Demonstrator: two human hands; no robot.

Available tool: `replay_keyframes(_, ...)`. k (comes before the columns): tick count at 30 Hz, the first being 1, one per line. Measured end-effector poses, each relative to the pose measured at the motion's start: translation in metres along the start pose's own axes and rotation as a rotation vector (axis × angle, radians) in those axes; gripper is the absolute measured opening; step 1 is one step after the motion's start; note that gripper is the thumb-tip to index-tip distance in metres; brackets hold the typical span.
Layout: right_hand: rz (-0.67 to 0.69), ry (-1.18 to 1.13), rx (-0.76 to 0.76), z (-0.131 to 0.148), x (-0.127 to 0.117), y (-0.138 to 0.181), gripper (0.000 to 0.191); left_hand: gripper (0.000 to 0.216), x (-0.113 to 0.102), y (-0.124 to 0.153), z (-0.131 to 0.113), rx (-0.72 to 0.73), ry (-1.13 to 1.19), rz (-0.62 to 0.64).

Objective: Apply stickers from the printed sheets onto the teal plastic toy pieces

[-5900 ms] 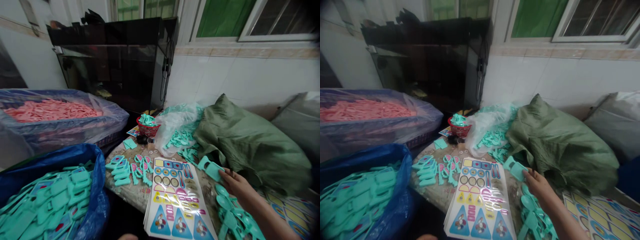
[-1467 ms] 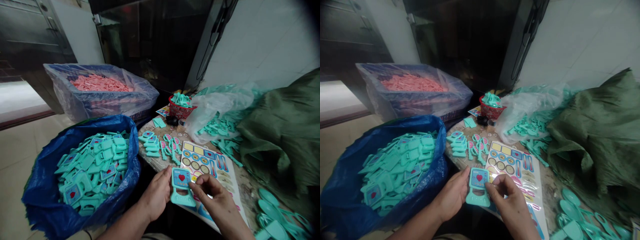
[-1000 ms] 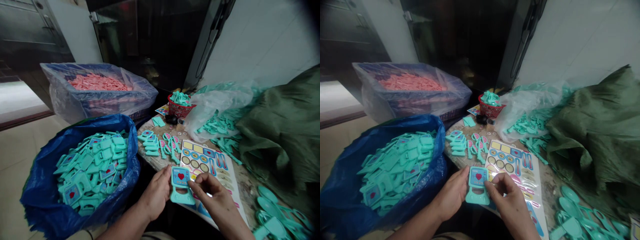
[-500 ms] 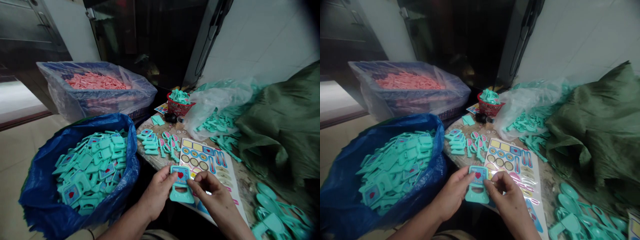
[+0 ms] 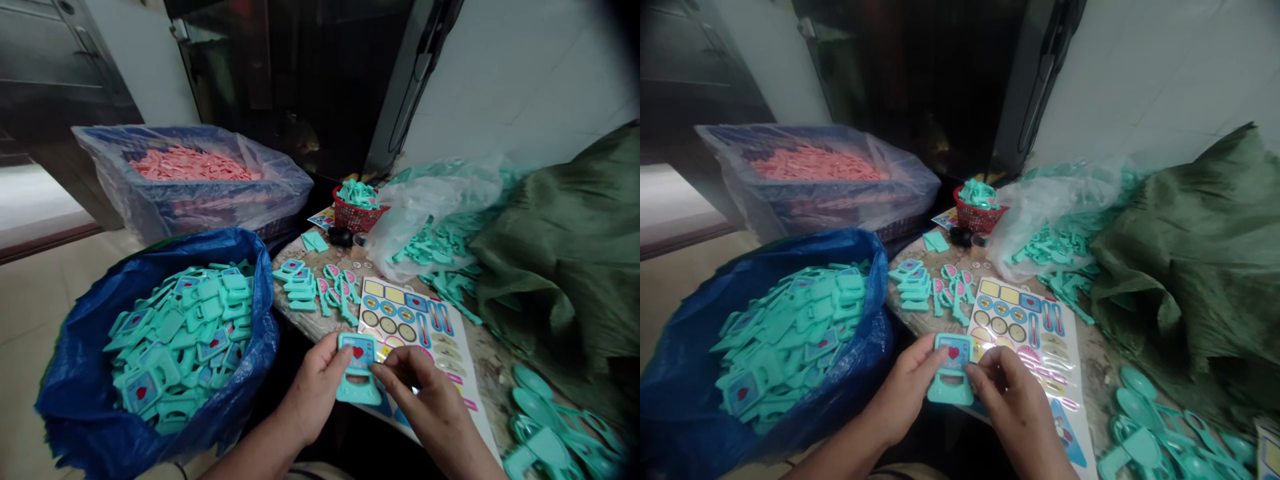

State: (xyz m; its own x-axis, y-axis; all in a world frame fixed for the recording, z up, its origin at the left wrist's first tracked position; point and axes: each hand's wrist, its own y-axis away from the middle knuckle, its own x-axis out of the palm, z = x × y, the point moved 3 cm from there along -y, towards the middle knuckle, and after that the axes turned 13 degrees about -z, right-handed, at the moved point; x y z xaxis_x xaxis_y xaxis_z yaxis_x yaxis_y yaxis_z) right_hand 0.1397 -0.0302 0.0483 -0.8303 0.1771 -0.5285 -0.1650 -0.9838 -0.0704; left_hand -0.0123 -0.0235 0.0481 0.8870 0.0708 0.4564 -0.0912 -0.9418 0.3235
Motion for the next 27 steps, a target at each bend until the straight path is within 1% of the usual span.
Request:
replay_keyframes(2,0.0,0.206,-0.084,-0.002,-0.005,0.0,0.028,0.028,-0.003,-0.001,-0.004,0.036,-0.066,-0.041)
replay_keyframes(3,-0.023,0.293,-0.124,-0.003,-0.009,-0.001,0.027,0.028,-0.005,-0.002,-0.006,0.053,-0.091,-0.068)
replay_keyframes(4,-0.057,0.343,-0.148,-0.005,-0.012,-0.002,0.026,0.028,-0.007,-0.003,-0.008,0.07,-0.112,-0.093)
replay_keyframes(5,-0.087,0.34,-0.147,-0.006,-0.015,-0.003,0.025,0.028,-0.009,-0.004,-0.009,0.084,-0.131,-0.11)
replay_keyframes(7,-0.108,0.19,-0.08,-0.011,-0.016,-0.006,0.026,0.027,-0.01,-0.004,-0.01,0.104,-0.188,-0.105)
replay_keyframes(9,-0.05,-0.026,0.003,-0.015,-0.009,-0.008,0.033,0.024,-0.01,-0.001,-0.007,0.118,-0.267,-0.048)
replay_keyframes(10,-0.001,-0.094,0.025,-0.015,-0.004,-0.009,0.035,0.022,-0.009,0.0,-0.005,0.123,-0.311,-0.013)
replay_keyframes(12,0.085,-0.13,0.027,-0.014,0.007,-0.01,0.032,0.019,-0.01,0.002,0.001,0.135,-0.372,0.033)
replay_keyframes(14,0.131,-0.093,0.0,-0.011,0.015,-0.01,0.032,0.018,-0.014,0.002,0.007,0.147,-0.388,0.036)
replay_keyframes(18,0.161,-0.021,-0.034,-0.006,0.023,-0.011,0.035,0.023,-0.025,-0.006,0.016,0.152,-0.323,-0.001)
replay_keyframes(21,0.168,0.005,-0.061,-0.001,0.028,-0.021,0.033,0.036,-0.029,-0.012,0.016,0.133,-0.245,0.002)
replay_keyframes(24,0.119,0.004,-0.07,0.011,0.031,-0.043,0.031,0.053,-0.033,-0.017,0.013,0.141,-0.142,0.007)
replay_keyframes(27,0.085,0.018,-0.062,0.026,0.04,-0.075,0.034,0.063,-0.046,-0.021,0.017,0.137,-0.077,-0.052)
